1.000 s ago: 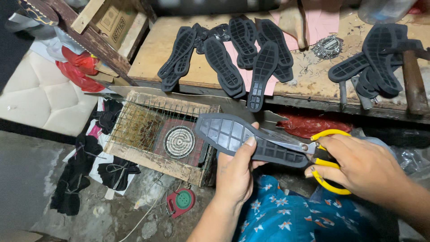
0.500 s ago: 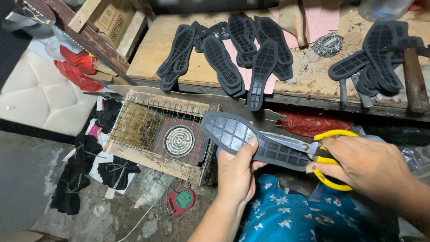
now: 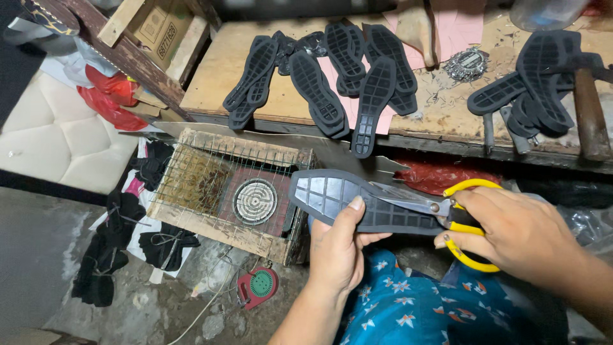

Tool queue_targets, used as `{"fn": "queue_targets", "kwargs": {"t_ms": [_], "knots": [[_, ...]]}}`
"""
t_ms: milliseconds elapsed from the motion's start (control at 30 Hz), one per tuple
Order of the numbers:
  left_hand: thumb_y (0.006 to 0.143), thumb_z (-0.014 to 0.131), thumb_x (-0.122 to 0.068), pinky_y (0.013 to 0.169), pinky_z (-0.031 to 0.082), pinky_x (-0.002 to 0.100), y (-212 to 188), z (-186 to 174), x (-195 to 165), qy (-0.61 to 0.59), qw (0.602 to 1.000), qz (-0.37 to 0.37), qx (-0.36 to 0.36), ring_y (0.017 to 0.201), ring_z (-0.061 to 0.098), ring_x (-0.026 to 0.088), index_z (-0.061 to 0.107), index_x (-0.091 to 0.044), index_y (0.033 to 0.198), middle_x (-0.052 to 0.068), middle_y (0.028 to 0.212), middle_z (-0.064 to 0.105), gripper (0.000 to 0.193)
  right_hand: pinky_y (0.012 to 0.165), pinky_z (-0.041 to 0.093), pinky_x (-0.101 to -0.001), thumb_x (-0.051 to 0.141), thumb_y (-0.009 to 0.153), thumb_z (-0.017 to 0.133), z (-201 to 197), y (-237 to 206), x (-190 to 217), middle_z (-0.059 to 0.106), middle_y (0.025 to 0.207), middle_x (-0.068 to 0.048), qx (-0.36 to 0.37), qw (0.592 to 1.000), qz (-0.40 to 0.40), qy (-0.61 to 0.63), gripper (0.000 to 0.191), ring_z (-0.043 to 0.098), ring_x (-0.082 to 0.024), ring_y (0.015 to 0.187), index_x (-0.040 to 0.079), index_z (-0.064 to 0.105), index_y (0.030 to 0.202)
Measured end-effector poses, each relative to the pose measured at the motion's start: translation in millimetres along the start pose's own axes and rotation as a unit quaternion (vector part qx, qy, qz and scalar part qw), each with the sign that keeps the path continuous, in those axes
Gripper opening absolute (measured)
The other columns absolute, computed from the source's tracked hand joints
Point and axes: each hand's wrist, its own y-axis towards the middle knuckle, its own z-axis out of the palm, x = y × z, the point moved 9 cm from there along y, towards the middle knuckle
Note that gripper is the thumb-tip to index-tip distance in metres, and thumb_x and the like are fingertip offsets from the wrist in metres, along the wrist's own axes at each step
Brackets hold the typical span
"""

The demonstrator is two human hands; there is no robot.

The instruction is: The person trims the edges of black rubber shoe soles using yellow-handled shears. They hold each sole in one hand and carefully cut along the perimeter, flipping the sole to trim different sides. Trimmed soles are placed on a nearby wooden workbench.

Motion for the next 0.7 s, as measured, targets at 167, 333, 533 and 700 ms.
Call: {"fn": "queue_targets", "kwargs": {"t_ms": [167, 333, 533, 700], "knots": [[0.099, 0.055, -0.014, 0.068, 0.065, 0.036, 0.0, -0.6, 4.0, -0.021, 1.0, -0.009, 0.005, 0.084, 0.075, 0.024, 0.061, 0.004, 0.12, 0.016, 0.103, 0.074, 0.027, 0.071, 0.056, -0.0385, 0.067, 0.065, 0.079, 4.3, -1.3, -2.5, 0.072, 0.089, -0.004, 0.045, 0.998, 0.037, -0.033, 0.071, 0.072, -0.027, 0.082, 0.012, 0.07, 0.109], [0.101, 0.055, -0.013, 0.071, 0.065, 0.038, 0.1, 0.9, 6.7, -0.021, 1.0, -0.01, 0.01, 0.086, 0.075, 0.024, 0.061, 0.005, 0.12, 0.016, 0.104, 0.073, 0.027, 0.07, 0.056, -0.0374, 0.067, 0.066, 0.081, 4.8, -2.7, -4.0, 0.073, 0.089, -0.003, 0.044, 0.998, 0.046, -0.017, 0.067, 0.072, -0.026, 0.08, 0.014, 0.071, 0.107], [0.099, 0.056, -0.014, 0.076, 0.065, 0.039, -3.9, 6.8, 9.4, -0.011, 1.0, -0.012, 0.017, 0.091, 0.075, 0.025, 0.059, 0.002, 0.123, 0.015, 0.109, 0.072, 0.029, 0.073, 0.054, -0.0396, 0.06, 0.064, 0.078, -5.4, -3.1, 6.2, 0.071, 0.097, -0.008, -0.034, 0.999, -0.004, 0.023, 0.071, 0.07, -0.029, 0.087, 0.006, 0.068, 0.108], [0.101, 0.057, -0.016, 0.078, 0.064, 0.04, -7.2, 13.8, 13.6, -0.005, 1.0, -0.012, 0.025, 0.094, 0.075, 0.027, 0.058, 0.004, 0.126, 0.017, 0.113, 0.072, 0.032, 0.072, 0.054, -0.0391, 0.062, 0.064, 0.077, 0.4, -1.8, 4.3, 0.071, 0.096, -0.007, -0.008, 1.0, 0.01, -0.016, 0.068, 0.071, -0.028, 0.088, 0.008, 0.069, 0.105]]}}
